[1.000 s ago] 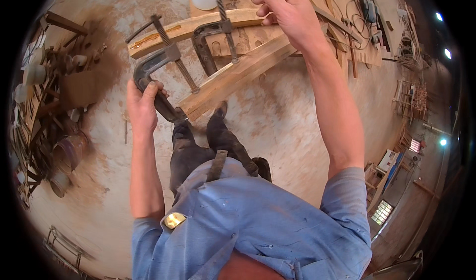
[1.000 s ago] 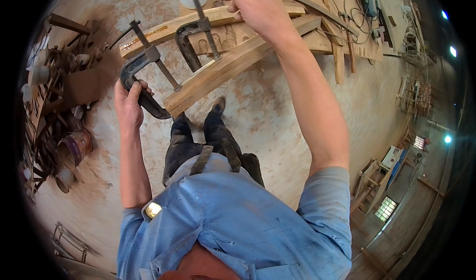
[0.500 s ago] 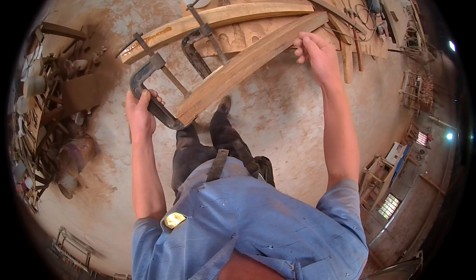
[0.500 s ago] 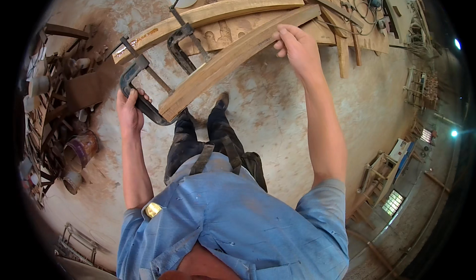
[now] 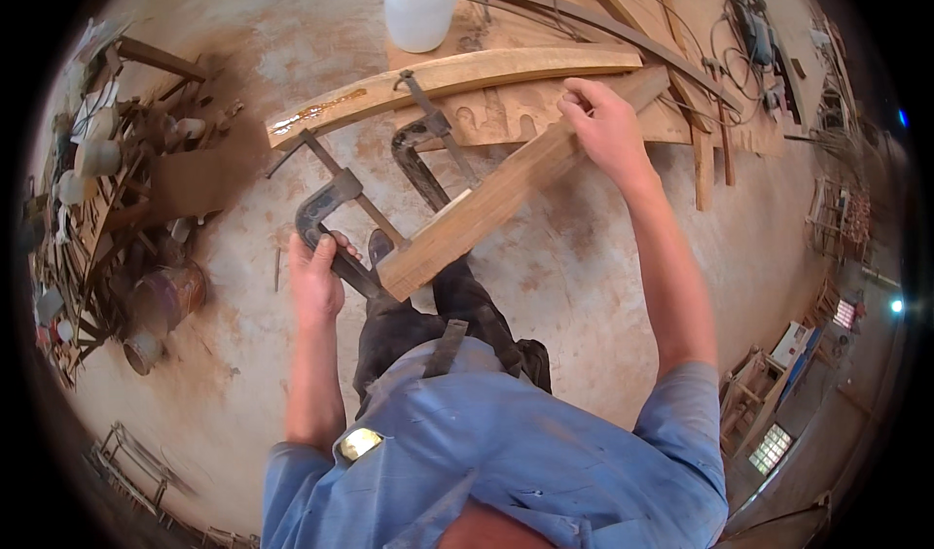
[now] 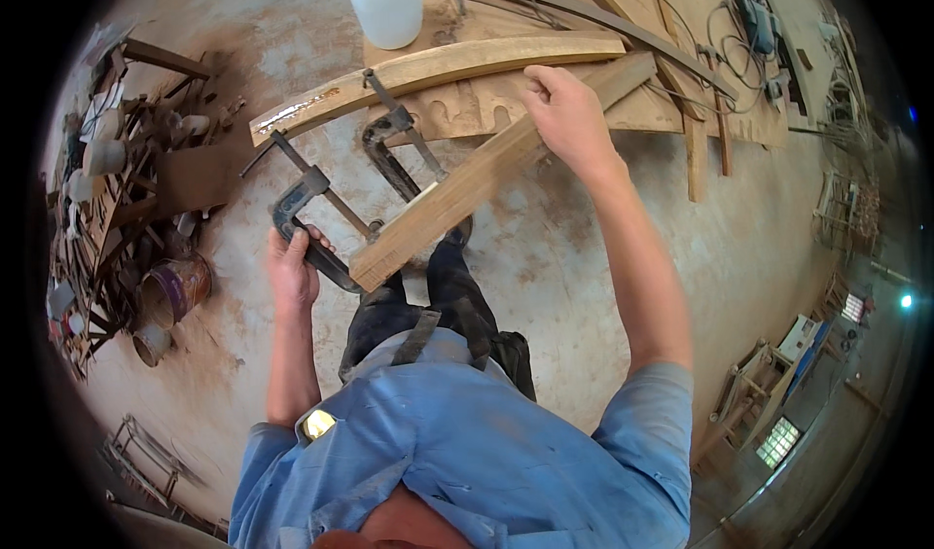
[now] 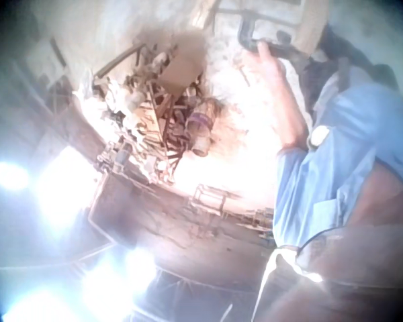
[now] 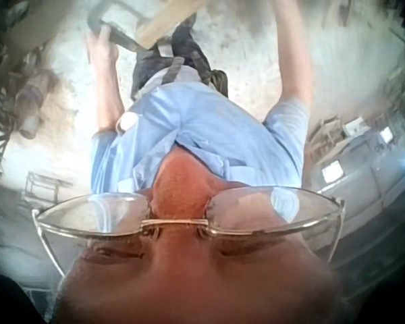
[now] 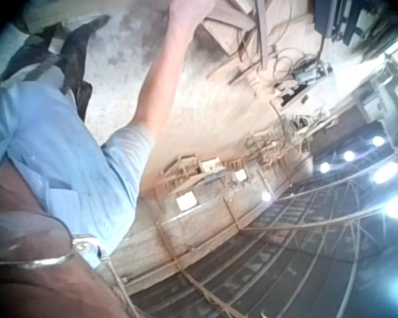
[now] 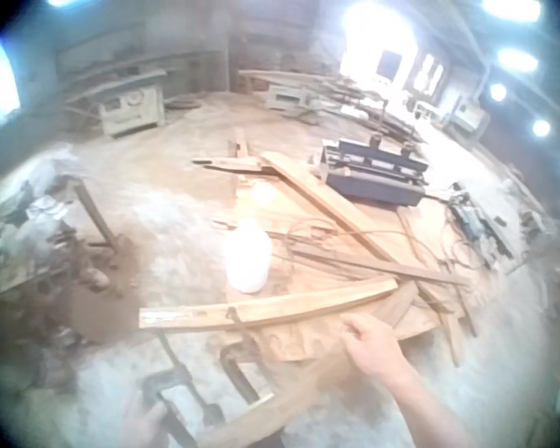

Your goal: The person uses C-clamps to secure a curved wooden piece to a workbench. They walk to retrieve additional clamps and return to tighten them. The person then picks up a white bottle and opens the cap.

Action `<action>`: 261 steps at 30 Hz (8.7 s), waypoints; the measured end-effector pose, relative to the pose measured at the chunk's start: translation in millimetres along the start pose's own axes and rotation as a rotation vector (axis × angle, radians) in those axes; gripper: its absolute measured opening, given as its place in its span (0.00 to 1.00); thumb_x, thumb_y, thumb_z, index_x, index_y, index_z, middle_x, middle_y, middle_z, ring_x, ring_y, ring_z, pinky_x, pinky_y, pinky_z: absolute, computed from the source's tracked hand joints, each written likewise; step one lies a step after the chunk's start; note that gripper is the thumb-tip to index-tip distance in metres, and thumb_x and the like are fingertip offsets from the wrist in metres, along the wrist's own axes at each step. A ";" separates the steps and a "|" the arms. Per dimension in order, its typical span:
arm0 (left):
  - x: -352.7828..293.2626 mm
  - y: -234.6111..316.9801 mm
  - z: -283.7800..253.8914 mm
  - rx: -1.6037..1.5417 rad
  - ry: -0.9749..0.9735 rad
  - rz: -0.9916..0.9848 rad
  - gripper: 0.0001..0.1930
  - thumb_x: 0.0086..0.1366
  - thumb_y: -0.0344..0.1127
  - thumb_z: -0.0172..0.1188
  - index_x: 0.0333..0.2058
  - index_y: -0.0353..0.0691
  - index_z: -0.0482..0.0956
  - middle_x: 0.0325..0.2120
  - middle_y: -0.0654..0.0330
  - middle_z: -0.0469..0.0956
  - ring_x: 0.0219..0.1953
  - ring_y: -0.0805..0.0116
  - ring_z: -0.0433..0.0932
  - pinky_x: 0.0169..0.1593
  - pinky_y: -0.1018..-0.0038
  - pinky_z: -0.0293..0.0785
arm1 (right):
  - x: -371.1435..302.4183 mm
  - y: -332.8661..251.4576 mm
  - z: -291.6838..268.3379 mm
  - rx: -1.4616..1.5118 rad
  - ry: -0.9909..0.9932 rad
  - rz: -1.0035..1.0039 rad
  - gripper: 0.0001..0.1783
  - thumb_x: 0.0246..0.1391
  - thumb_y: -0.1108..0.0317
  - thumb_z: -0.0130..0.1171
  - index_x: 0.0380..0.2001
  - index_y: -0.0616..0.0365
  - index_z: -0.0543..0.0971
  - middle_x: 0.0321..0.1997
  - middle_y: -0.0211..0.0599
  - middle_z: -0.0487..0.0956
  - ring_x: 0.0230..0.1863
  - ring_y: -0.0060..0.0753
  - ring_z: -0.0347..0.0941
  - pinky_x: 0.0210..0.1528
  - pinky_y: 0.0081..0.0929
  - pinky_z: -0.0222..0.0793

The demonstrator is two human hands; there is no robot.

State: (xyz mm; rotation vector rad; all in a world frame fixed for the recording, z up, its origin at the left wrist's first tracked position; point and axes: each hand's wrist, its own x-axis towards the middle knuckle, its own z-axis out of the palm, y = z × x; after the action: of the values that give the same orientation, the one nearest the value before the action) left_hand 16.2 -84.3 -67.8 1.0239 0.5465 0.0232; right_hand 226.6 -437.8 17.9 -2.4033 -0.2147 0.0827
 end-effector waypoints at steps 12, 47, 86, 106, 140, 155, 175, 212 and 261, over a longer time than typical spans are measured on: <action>-11.9 -10.2 -0.7 -0.011 0.006 0.040 0.14 0.67 0.31 0.56 0.48 0.37 0.65 0.31 0.53 0.75 0.31 0.62 0.77 0.37 0.64 0.79 | 28.8 -47.4 30.0 0.037 -0.202 -0.070 0.17 0.52 0.62 0.62 0.41 0.63 0.78 0.39 0.47 0.79 0.41 0.50 0.75 0.46 0.37 0.71; -20.9 -1.0 14.0 0.046 0.039 0.074 0.15 0.67 0.32 0.56 0.49 0.36 0.64 0.30 0.55 0.75 0.30 0.63 0.77 0.37 0.67 0.77 | 110.8 -58.4 59.0 -0.517 -0.106 -0.569 0.26 0.42 0.61 0.70 0.44 0.56 0.72 0.42 0.39 0.74 0.47 0.46 0.73 0.46 0.39 0.72; 108.4 57.1 17.3 0.008 0.099 -0.273 0.01 0.70 0.29 0.47 0.39 0.41 0.66 0.27 0.55 0.74 0.25 0.63 0.75 0.29 0.65 0.77 | -83.8 8.9 -106.5 -0.293 0.227 0.074 0.25 0.40 0.73 0.68 0.45 0.62 0.72 0.44 0.46 0.74 0.47 0.49 0.70 0.51 0.36 0.65; 109.4 62.6 27.0 0.116 0.122 -0.256 0.05 0.71 0.33 0.49 0.40 0.38 0.66 0.29 0.55 0.73 0.26 0.63 0.75 0.31 0.63 0.77 | -171.1 66.8 -72.1 -0.076 0.224 0.461 0.24 0.41 0.75 0.68 0.43 0.61 0.72 0.42 0.42 0.74 0.44 0.41 0.72 0.48 0.33 0.67; -102.8 85.2 237.1 1.117 -0.754 0.916 0.16 0.48 0.19 0.62 0.39 0.31 0.75 0.30 0.48 0.76 0.31 0.48 0.77 0.36 0.64 0.74 | -167.0 111.5 -177.0 -0.580 -0.068 -0.140 0.08 0.42 0.72 0.54 0.30 0.58 0.72 0.32 0.42 0.72 0.37 0.49 0.71 0.37 0.44 0.67; -136.0 -4.0 323.1 1.168 -0.354 0.866 0.19 0.50 0.29 0.66 0.43 0.38 0.77 0.26 0.59 0.75 0.28 0.60 0.75 0.30 0.67 0.71 | -69.7 303.4 -262.0 -0.676 -0.306 -0.236 0.28 0.35 0.82 0.62 0.46 0.62 0.71 0.47 0.50 0.72 0.53 0.57 0.67 0.56 0.44 0.63; -130.6 -87.8 381.1 1.318 -0.092 0.405 0.13 0.55 0.29 0.62 0.41 0.42 0.78 0.26 0.52 0.77 0.30 0.51 0.78 0.33 0.60 0.74 | -17.1 436.8 -338.7 -0.768 -0.378 -0.116 0.29 0.44 0.81 0.54 0.54 0.64 0.70 0.70 0.54 0.58 0.71 0.56 0.52 0.71 0.42 0.50; -26.4 -208.0 448.8 1.036 -0.418 0.701 0.40 0.43 0.33 0.75 0.56 0.37 0.66 0.50 0.47 0.67 0.53 0.47 0.66 0.57 0.61 0.66 | -491.9 372.6 -178.3 0.020 0.054 0.947 0.22 0.55 0.64 0.62 0.49 0.68 0.75 0.45 0.43 0.78 0.41 0.30 0.77 0.38 0.27 0.77; -136.9 -583.7 747.1 2.351 -1.267 0.009 0.37 0.62 0.68 0.43 0.40 0.36 0.83 0.42 0.40 0.78 0.48 0.42 0.77 0.55 0.55 0.71 | -784.6 712.1 -372.6 0.216 1.010 1.444 0.10 0.49 0.77 0.50 0.35 0.62 0.78 0.34 0.53 0.80 0.38 0.49 0.77 0.42 0.38 0.72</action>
State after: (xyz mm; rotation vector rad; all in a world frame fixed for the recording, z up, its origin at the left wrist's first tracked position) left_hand 93.0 -1031.6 -187.7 2.8031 -1.0668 -1.4743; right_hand -407.4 -1343.8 -179.2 -1.6233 1.8177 -0.4143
